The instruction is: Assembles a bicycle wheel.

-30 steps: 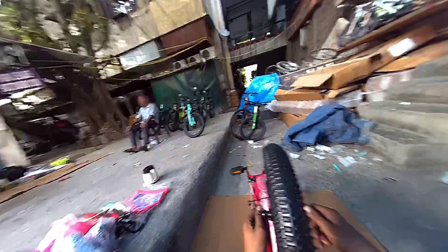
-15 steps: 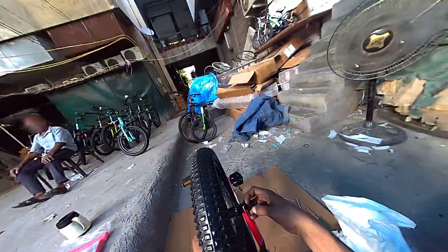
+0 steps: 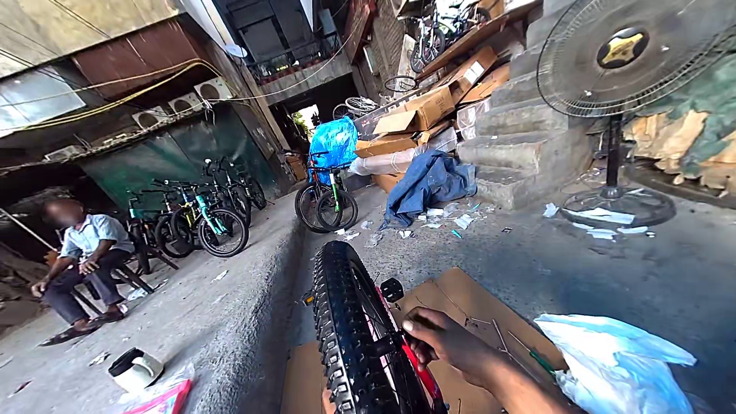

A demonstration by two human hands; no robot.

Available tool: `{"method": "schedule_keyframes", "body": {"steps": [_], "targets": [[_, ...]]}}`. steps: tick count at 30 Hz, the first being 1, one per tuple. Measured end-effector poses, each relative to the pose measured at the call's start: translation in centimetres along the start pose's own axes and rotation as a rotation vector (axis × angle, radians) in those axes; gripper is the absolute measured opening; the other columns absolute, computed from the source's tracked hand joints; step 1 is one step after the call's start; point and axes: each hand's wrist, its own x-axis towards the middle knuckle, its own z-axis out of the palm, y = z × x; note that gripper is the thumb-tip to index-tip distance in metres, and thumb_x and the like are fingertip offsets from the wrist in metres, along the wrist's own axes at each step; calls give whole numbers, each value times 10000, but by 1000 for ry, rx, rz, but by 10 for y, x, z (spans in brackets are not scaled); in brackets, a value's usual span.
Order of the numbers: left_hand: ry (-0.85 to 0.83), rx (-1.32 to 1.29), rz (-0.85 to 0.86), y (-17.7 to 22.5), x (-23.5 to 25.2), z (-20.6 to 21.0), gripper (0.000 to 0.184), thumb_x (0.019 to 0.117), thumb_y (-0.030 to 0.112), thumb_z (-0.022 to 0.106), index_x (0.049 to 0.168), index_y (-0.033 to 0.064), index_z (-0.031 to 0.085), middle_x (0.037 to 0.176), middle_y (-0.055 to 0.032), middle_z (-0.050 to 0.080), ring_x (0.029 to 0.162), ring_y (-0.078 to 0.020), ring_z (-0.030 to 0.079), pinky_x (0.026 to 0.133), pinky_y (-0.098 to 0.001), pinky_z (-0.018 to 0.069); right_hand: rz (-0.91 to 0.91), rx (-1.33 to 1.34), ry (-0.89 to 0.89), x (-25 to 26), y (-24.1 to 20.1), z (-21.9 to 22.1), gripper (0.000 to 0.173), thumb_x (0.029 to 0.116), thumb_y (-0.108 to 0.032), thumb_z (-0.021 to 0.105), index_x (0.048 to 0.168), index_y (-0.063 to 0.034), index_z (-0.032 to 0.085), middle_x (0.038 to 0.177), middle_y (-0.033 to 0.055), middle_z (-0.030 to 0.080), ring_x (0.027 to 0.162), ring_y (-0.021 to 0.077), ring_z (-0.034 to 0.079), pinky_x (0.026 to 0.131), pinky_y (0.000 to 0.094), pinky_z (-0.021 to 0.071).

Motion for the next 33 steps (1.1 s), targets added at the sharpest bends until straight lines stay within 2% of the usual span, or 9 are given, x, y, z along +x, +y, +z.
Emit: {"method": "schedule_keyframes", "body": {"steps": [4, 8, 10, 13, 17, 22, 26, 30, 33], "targets": [[116, 106, 47, 96, -64, 55, 157, 931, -123, 447, 913, -26, 569, 671, 74, 604, 606, 76, 583, 622, -135, 542, 63, 86, -107, -8, -4, 0, 439, 905, -65, 492, 1344, -61, 471, 1062, 95, 624, 853, 228, 686, 768, 421, 609], [-3, 29, 354, 56, -45, 40, 96, 920, -102, 513, 867, -73, 588, 656, 47, 603, 577, 50, 572, 549, -145, 513, 117, 80, 34, -2, -9, 6, 297, 1106, -318, 445, 1224, -70, 558, 929, 69, 644, 709, 187, 688, 677, 363, 624], [75, 89, 175, 75, -55, 45, 130, 905, -122, 492, 885, -48, 597, 662, 66, 625, 598, 72, 591, 601, -133, 537, 104, 52, -10, -5, -9, 9, 231, 1084, -202, 470, 1257, -54, 514, 982, 87, 626, 758, 201, 694, 723, 380, 626], [123, 40, 90, 81, -58, 51, 181, 937, -116, 416, 912, -24, 570, 673, 77, 607, 611, 74, 591, 610, -133, 538, 123, 104, -35, -11, -13, 12, 400, 927, -34, 484, 1327, -41, 475, 1041, 105, 606, 819, 223, 683, 756, 395, 614], [119, 32, 140, 61, -48, 44, 171, 957, -88, 419, 981, -65, 586, 725, 47, 610, 654, 54, 603, 648, -148, 540, 159, 126, 114, -3, -13, 21, 260, 1106, -285, 450, 1208, -64, 542, 910, 65, 612, 675, 171, 653, 645, 335, 601], [116, 69, 153, 61, -46, 41, 176, 975, -55, 441, 928, -33, 610, 699, 51, 616, 635, 51, 602, 640, -151, 540, 189, 196, 77, -6, -16, 21, 283, 973, -9, 442, 1246, -47, 509, 920, 71, 598, 702, 172, 631, 662, 336, 579], [149, 41, 130, 87, -59, 52, 170, 949, -107, 420, 919, -46, 576, 690, 67, 597, 628, 78, 582, 632, -128, 525, 272, 275, 165, 0, -20, 29, 220, 1104, -263, 441, 1185, -86, 545, 852, 36, 577, 613, 121, 568, 572, 261, 518], [129, 179, 86, 84, -54, 50, 183, 1031, -24, 431, 992, -99, 593, 739, 8, 589, 654, 37, 571, 674, -168, 528, 209, 220, 111, -4, -18, 22, 268, 975, -22, 490, 1239, -51, 520, 854, 48, 585, 672, 151, 599, 636, 319, 547], [119, 260, 165, 40, -29, 29, 326, 1092, 159, 457, 1006, -77, 664, 755, -63, 642, 658, -62, 618, 676, -276, 566, 241, 203, 176, 6, -14, 26, 207, 1028, -131, 434, 1183, -67, 556, 772, 27, 580, 586, 126, 563, 542, 289, 506]]}}
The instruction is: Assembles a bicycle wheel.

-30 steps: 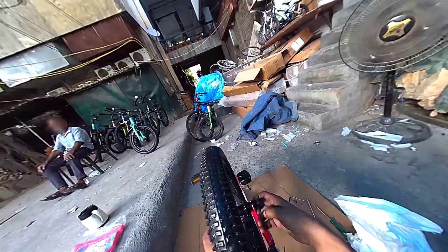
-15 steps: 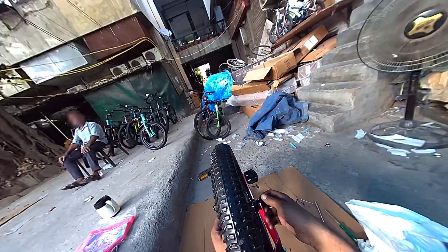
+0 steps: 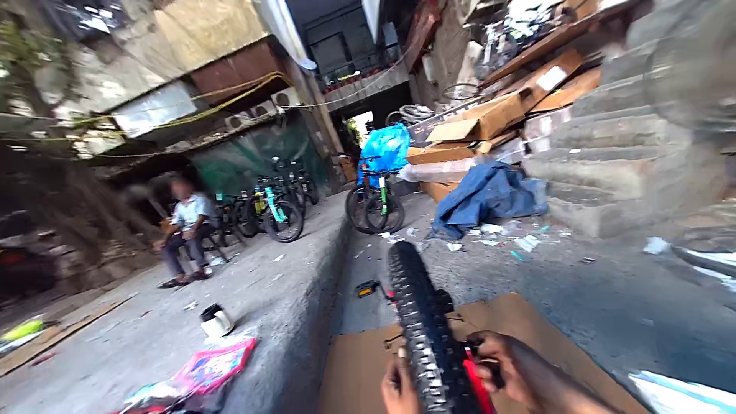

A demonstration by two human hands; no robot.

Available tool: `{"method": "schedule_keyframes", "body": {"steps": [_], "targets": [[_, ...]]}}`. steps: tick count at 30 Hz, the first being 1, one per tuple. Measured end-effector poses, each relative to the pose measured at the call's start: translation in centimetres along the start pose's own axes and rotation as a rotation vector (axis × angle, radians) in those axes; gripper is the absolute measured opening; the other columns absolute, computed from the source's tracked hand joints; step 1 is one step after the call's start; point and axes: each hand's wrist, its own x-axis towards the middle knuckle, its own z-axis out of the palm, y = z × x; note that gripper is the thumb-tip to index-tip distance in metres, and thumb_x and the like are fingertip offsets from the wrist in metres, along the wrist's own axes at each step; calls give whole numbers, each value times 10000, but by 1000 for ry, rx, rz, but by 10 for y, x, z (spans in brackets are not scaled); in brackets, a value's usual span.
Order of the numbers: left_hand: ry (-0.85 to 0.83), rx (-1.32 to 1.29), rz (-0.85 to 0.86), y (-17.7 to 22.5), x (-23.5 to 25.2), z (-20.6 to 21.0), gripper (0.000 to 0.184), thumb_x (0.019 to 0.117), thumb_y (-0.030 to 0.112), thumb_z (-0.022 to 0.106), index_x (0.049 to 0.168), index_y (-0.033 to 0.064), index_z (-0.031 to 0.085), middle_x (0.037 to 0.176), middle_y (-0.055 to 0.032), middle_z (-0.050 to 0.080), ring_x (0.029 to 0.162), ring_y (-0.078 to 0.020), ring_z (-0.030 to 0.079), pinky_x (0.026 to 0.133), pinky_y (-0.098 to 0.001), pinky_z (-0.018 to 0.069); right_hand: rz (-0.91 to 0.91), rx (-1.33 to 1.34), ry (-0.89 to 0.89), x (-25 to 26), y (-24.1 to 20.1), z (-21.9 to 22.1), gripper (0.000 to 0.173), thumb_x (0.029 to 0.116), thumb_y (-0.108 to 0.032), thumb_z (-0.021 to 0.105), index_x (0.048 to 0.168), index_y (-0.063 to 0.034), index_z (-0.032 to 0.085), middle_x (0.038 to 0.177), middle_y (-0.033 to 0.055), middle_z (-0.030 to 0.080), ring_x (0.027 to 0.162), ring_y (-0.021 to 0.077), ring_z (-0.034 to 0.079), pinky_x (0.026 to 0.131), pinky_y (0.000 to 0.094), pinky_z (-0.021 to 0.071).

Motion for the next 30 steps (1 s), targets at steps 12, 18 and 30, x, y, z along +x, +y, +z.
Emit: {"method": "schedule_keyframes", "body": {"steps": [12, 18, 30], "targets": [[0, -92, 20, 7, -8, -3, 326, 1070, 149, 438, 920, -35, 661, 710, 0, 627, 661, -6, 602, 682, -223, 544, 31, -83, 28, -1, -9, 1, 160, 1098, -200, 401, 1101, -124, 541, 767, -12, 604, 583, 86, 581, 543, 248, 519], [-14, -76, 52, 4, -6, -5, 323, 1059, 151, 430, 876, -13, 640, 678, 25, 595, 629, 9, 577, 649, -205, 525, 73, -94, -3, -4, -16, 3, 169, 1031, -106, 393, 1078, -123, 554, 756, -9, 582, 580, 96, 558, 553, 259, 511], [2, -48, 94, 1, -7, -4, 322, 1052, 146, 425, 878, -20, 640, 666, 35, 586, 621, 29, 567, 639, -189, 515, -125, -223, -164, -1, -3, -21, 115, 995, -74, 563, 1050, -141, 638, 726, -75, 567, 555, 28, 492, 518, 193, 431]]}}
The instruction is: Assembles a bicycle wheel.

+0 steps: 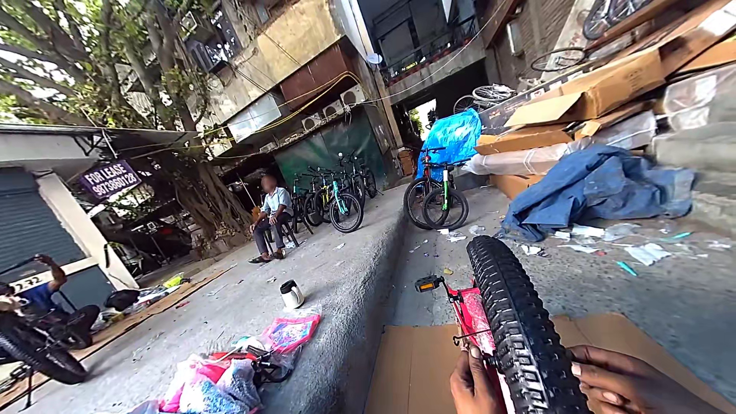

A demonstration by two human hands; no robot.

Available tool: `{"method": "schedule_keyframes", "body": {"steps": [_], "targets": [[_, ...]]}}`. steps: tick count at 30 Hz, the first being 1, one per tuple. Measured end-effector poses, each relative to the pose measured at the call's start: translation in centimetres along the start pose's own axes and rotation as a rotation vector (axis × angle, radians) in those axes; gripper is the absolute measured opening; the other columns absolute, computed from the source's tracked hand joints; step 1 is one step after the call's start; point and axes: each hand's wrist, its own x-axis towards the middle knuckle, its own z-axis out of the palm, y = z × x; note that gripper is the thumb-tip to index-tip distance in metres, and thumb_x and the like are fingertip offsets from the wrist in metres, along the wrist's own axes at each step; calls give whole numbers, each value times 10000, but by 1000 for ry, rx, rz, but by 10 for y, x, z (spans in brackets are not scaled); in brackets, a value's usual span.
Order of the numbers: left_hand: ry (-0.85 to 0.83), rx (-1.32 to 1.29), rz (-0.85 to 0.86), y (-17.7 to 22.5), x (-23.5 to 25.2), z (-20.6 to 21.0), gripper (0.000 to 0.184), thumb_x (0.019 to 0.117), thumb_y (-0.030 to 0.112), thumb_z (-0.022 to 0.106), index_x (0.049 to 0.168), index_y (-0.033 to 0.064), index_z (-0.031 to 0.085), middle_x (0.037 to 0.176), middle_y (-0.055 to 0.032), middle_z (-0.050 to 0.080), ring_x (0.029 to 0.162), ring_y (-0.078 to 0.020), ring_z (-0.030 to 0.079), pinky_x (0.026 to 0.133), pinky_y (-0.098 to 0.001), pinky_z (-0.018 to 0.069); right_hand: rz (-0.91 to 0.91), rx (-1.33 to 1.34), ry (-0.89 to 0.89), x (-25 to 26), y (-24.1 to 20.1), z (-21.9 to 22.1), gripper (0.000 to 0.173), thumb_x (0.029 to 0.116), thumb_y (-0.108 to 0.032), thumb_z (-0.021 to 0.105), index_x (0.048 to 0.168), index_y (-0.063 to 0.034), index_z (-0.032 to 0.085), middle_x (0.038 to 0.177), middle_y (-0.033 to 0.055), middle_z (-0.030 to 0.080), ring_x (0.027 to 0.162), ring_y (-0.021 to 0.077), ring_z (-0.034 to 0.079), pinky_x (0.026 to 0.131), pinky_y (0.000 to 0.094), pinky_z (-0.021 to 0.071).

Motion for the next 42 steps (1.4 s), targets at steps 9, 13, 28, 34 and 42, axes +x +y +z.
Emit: {"method": "schedule_keyframes", "body": {"steps": [9, 13, 28, 34, 42], "targets": [[-21, -66, 13, 0, 0, -1, 316, 1055, 119, 413, 856, -5, 625, 650, 56, 574, 598, 42, 554, 615, -166, 505, -92, 61, 56, 8, 17, -4, 120, 965, -65, 520, 988, -157, 593, 690, -95, 522, 514, 15, 446, 477, 181, 392], [-16, -61, 19, 0, 1, -1, 312, 1050, 115, 416, 856, 1, 631, 653, 59, 579, 602, 44, 558, 623, -168, 512, 36, 241, 159, 16, 24, -11, 164, 995, -113, 356, 1010, -162, 511, 795, -48, 587, 606, 59, 544, 549, 226, 477], [0, -90, -15, 1, 0, 0, 307, 1052, 102, 419, 807, 33, 591, 619, 73, 550, 569, 48, 537, 593, -156, 493, 20, -266, 210, 51, -7, 1, 455, 1072, -474, 473, 813, -132, 624, 590, -36, 489, 415, 64, 354, 390, 237, 307], [-1, -88, 1, -2, 1, 1, 309, 1050, 106, 426, 805, 35, 600, 623, 69, 558, 572, 42, 543, 595, -163, 497, 138, -203, 236, 55, -12, 4, 515, 1092, -481, 411, 751, -144, 599, 544, -46, 433, 401, 64, 328, 384, 227, 294], [-6, -115, -4, 0, 0, 0, 305, 1050, 106, 426, 816, 33, 606, 625, 67, 563, 574, 37, 547, 596, -169, 500, 239, -84, 173, 55, -23, 9, 439, 1064, -424, 494, 703, -179, 540, 526, -62, 393, 383, 37, 292, 358, 192, 260]]}}
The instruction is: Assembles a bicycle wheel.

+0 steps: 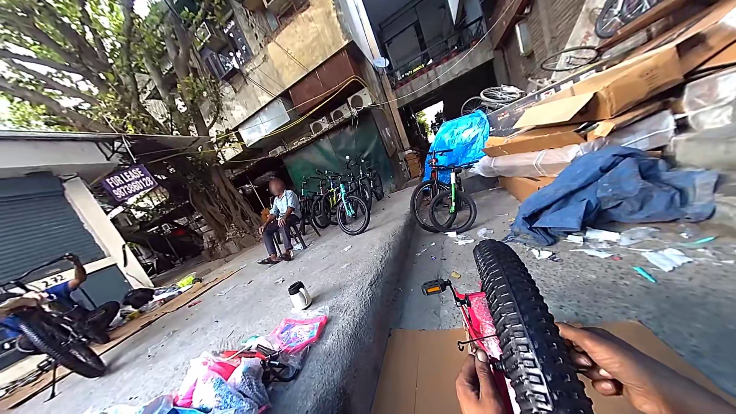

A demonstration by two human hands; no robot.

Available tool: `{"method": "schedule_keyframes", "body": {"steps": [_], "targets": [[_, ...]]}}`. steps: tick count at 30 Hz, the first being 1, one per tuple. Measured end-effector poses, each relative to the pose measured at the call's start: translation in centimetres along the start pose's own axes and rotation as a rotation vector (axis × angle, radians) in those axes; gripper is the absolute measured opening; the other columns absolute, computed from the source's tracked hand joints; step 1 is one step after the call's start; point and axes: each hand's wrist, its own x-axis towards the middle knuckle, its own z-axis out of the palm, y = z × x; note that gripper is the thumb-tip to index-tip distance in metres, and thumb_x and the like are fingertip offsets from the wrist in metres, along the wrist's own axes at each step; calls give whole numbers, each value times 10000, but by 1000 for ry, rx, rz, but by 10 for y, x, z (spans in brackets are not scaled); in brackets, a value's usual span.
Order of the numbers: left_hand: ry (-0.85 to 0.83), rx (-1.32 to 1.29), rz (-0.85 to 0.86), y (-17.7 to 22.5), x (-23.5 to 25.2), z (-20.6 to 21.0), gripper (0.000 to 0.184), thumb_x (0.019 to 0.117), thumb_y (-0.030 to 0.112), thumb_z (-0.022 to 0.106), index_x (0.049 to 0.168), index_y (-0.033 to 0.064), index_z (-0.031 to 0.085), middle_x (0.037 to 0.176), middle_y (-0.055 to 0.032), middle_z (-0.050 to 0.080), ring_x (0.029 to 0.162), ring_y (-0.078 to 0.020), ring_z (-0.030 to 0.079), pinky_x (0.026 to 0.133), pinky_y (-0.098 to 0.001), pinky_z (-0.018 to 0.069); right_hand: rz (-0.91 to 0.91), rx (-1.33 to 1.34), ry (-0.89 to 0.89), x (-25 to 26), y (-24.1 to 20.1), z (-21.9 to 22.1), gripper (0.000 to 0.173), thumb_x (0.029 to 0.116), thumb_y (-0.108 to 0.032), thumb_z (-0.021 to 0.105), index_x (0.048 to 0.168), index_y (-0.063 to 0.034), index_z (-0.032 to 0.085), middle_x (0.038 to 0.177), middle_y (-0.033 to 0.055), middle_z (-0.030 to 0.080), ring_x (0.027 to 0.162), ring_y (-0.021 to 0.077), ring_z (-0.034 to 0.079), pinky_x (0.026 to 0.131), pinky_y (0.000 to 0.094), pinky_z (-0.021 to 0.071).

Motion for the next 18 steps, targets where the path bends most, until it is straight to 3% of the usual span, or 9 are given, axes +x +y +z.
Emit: {"method": "schedule_keyframes", "body": {"steps": [6, 18], "targets": [[10, 27, 22, -3, 1, 0, 294, 1036, 106, 438, 825, 18, 623, 636, 72, 572, 590, 48, 552, 613, -165, 502, 50, 54, -98, -6, 7, -6, 426, 1083, -374, 443, 701, -188, 479, 521, -65, 373, 371, 24, 286, 345, 172, 262], [22, -5, -15, -5, 2, 1, 268, 1023, 86, 465, 834, -3, 633, 645, 46, 596, 595, 26, 569, 623, -183, 515, -2, -57, 13, -14, 6, -2, 420, 1088, -334, 445, 696, -192, 495, 512, -76, 368, 384, 27, 292, 365, 184, 258]]}}
